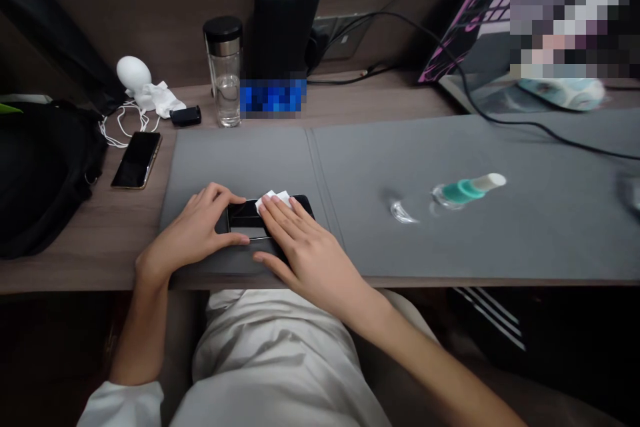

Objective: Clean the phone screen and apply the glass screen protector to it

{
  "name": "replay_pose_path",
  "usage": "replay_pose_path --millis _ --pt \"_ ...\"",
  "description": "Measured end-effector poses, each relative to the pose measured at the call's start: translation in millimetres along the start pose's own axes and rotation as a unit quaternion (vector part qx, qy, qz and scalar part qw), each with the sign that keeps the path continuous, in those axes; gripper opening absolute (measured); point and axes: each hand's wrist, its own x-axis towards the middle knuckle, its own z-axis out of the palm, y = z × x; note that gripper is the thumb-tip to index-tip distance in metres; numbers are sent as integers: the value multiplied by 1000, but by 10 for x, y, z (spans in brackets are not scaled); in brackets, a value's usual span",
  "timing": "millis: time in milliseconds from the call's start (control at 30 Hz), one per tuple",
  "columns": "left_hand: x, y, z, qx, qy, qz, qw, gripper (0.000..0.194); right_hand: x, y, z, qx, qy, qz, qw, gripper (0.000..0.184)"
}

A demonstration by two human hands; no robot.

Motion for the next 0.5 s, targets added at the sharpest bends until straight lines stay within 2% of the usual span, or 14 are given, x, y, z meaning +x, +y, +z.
replay_pose_path --millis 167,333,500 --pt "-3 1 -4 -1 3 5 1000 57 148 -128 76 39 2 -17 999 80" --pt "1 3 -9 8 4 14 1000 51 129 -189 132 38 0 -37 999 81" --pt "-9 7 -8 1 7 15 1000 55 73 -90 61 30 -8 -58 998 66"
